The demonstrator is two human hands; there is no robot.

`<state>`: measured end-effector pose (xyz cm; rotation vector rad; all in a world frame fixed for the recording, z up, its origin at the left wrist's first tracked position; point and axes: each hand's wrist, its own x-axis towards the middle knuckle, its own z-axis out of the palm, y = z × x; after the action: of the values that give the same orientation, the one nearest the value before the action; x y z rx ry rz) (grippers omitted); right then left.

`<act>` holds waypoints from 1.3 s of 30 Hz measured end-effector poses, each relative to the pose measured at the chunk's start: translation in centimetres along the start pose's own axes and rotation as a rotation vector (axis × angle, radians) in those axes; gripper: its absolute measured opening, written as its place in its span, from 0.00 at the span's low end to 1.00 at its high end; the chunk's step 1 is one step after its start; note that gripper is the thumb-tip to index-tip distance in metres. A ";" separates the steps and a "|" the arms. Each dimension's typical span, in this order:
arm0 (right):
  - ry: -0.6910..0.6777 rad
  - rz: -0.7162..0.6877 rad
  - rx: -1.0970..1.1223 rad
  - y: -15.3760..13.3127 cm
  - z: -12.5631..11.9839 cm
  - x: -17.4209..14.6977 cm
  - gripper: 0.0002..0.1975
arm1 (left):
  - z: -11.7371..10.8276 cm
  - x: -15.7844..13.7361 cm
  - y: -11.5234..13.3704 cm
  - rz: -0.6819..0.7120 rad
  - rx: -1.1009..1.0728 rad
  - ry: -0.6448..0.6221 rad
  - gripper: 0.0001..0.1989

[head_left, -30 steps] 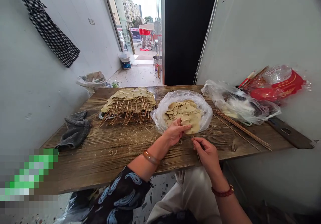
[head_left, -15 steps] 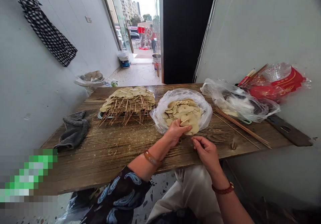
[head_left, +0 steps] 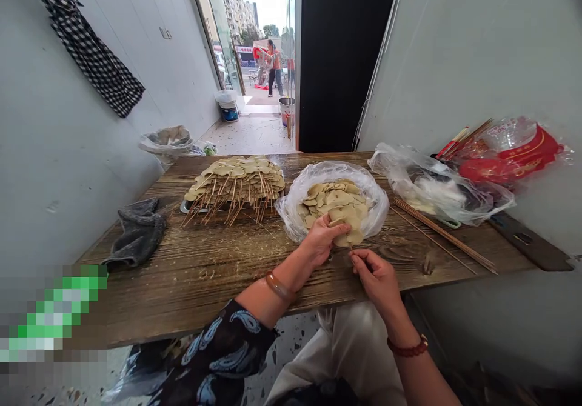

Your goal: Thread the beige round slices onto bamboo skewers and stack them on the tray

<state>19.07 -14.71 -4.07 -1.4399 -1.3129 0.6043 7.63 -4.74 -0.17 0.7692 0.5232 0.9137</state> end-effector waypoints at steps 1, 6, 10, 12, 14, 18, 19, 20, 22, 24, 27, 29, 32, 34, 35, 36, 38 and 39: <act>-0.001 0.001 -0.002 0.0 0.0 0.0 0.13 | 0.1 0.0 0.0 -0.009 0.011 0.008 0.25; 0.000 0.010 -0.003 0.1 -0.1 0.1 0.13 | 0.4 -0.3 0.0 -0.035 0.066 -0.014 0.27; 0.011 0.027 0.020 0.2 -0.1 0.1 0.14 | 0.3 -0.2 0.2 0.003 0.027 -0.041 0.26; 0.020 0.034 0.032 0.3 -0.1 0.0 0.14 | 0.0 -0.1 0.5 0.030 -0.008 -0.009 0.23; 0.019 0.034 0.036 0.3 0.0 0.0 0.15 | -0.4 0.1 0.8 0.040 -0.024 0.039 0.22; 0.011 0.032 0.018 0.2 -0.1 0.0 0.14 | -0.8 0.4 1.2 0.030 0.002 0.075 0.23; 0.009 0.032 0.014 0.1 -0.1 0.0 0.14 | -0.9 0.5 1.3 0.035 0.007 0.076 0.23; 0.007 0.032 0.011 0.1 -0.1 0.0 0.14 | -1.0 0.5 1.3 0.041 0.011 0.075 0.23; -0.003 0.029 0.005 0.1 -0.1 0.0 0.14 | -1.0 0.5 1.2 0.046 0.026 0.073 0.22; -0.009 0.028 0.000 0.2 -0.1 0.0 0.14 | -1.1 0.5 1.1 0.044 0.042 0.077 0.22; -0.014 0.034 0.002 0.3 -0.1 0.0 0.15 | -1.0 0.5 0.9 0.036 0.050 0.107 0.19; -0.014 0.041 0.013 0.3 -0.1 0.0 0.15 | -0.9 0.4 0.9 0.031 0.050 0.125 0.18; -0.019 0.046 0.030 0.2 -0.1 0.0 0.15 | -0.8 0.3 1.0 0.015 0.047 0.126 0.19; -0.029 0.048 0.033 0.2 -0.2 -0.1 0.15 | -0.9 0.3 1.3 0.010 0.023 0.116 0.20; -0.036 0.048 0.030 0.2 -0.2 -0.1 0.15 | -1.0 0.4 1.4 0.012 0.004 0.113 0.20; -0.044 0.047 0.026 0.2 -0.3 -0.1 0.15 | -1.1 0.5 1.6 0.019 -0.019 0.112 0.20; -0.065 0.044 0.017 0.3 -0.4 -0.2 0.15 | -1.5 0.8 2.0 0.052 -0.065 0.118 0.20; -0.079 0.044 0.012 0.4 -0.5 -0.3 0.15 | -1.7 1.0 2.1 0.076 -0.083 0.124 0.20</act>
<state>19.56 -15.07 -4.33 -1.4516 -1.3394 0.7030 5.93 -2.51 0.33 0.6640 0.5642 1.0520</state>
